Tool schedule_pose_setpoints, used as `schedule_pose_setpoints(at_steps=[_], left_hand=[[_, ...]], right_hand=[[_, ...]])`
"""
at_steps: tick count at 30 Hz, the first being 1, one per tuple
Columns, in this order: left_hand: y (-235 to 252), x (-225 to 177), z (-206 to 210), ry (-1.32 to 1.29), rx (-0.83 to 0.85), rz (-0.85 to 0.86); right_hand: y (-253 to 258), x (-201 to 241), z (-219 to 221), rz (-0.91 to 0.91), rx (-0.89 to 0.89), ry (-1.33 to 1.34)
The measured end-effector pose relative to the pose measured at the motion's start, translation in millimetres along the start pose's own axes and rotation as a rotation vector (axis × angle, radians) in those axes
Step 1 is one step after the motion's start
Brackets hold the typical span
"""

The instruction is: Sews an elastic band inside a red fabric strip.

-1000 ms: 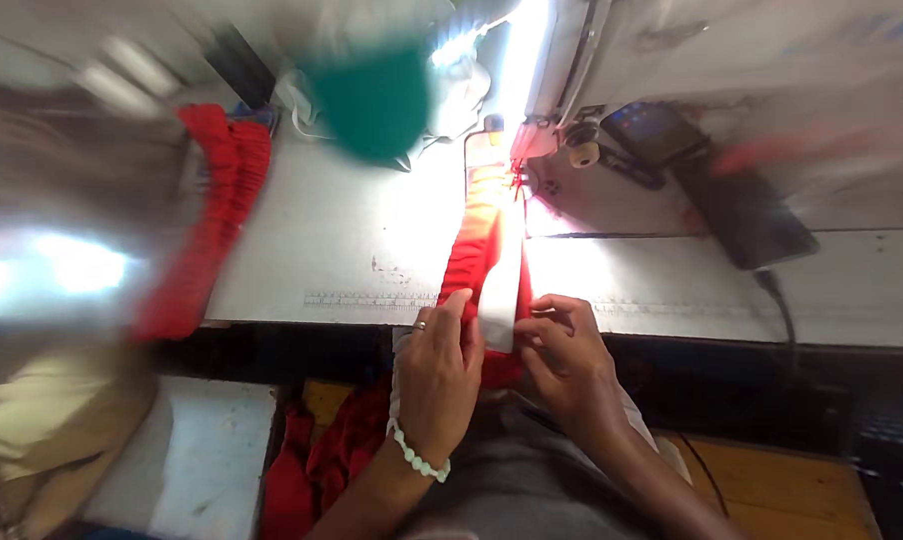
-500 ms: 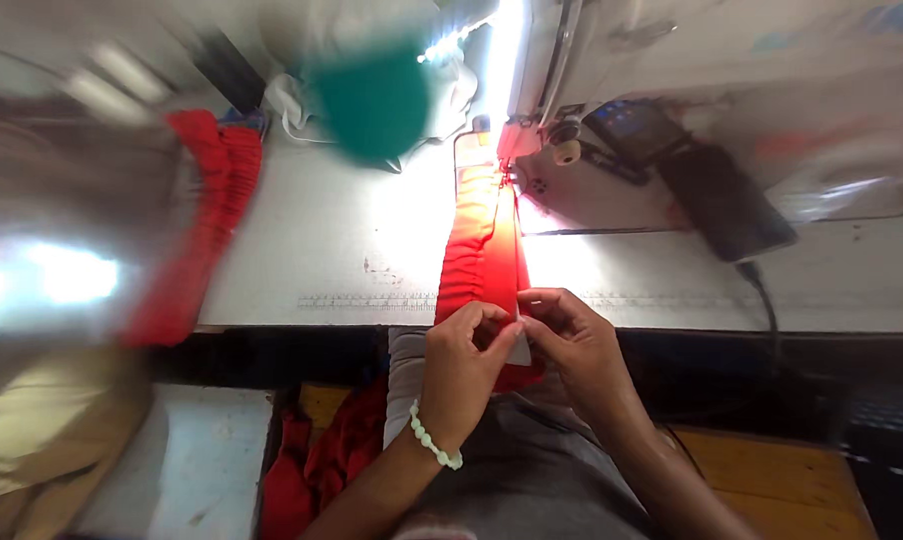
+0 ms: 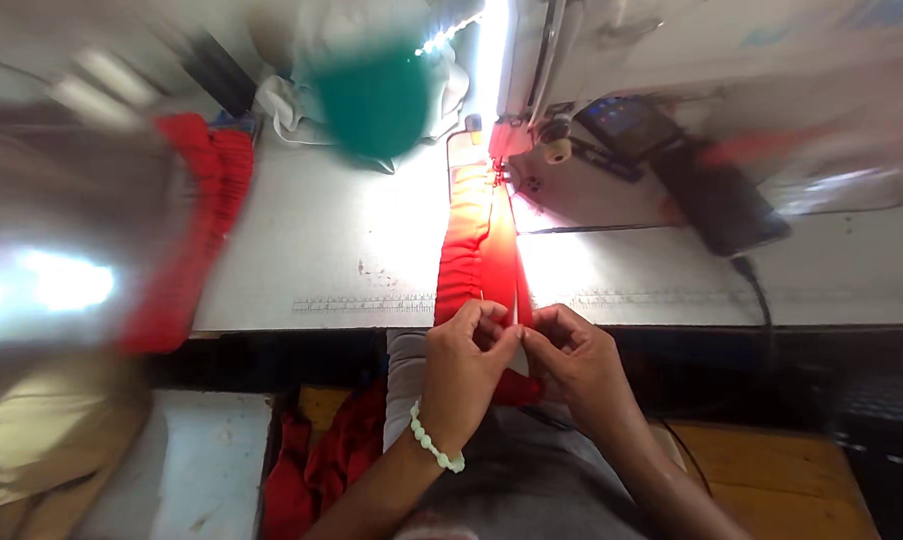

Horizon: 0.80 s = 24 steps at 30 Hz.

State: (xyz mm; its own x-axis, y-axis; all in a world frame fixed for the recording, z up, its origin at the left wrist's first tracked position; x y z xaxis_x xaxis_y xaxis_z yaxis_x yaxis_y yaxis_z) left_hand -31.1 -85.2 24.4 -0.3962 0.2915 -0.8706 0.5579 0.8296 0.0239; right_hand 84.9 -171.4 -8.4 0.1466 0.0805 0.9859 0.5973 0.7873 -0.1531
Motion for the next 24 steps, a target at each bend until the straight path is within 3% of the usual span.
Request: schedule_pose_setpoints(at_steps=[10, 15, 18, 24], left_hand=[[-3, -1, -5, -0.028, -0.025, 0.046], [-7, -11, -3, 0.073, -0.035, 0.164], [-11, -14, -4, 0.11, -0.014, 0.18], [-23, -14, 1, 0.086, 0.107, 0.177]], right_hand=[[-6, -9, 3, 0.133, 0.018, 0.222], [-7, -6, 7, 0.086, 0.013, 0.239], [-8, -6, 6, 0.039, 0.047, 0.248], [-6, -9, 3, 0.127, -0.026, 0.218]])
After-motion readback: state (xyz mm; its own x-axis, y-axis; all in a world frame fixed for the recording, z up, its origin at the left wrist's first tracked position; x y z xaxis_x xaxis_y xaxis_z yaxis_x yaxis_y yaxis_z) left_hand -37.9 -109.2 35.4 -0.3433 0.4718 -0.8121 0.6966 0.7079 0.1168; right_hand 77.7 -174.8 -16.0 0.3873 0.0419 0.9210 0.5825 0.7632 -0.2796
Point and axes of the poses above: each hand's wrist, its own y-axis towards the middle knuckle, its own z-axis out of the palm, x = y × z, the point moved 7 cm from there along y, towards the middle knuckle, and after that the axes turned 4 degrees about y, right-handed, at the moved point
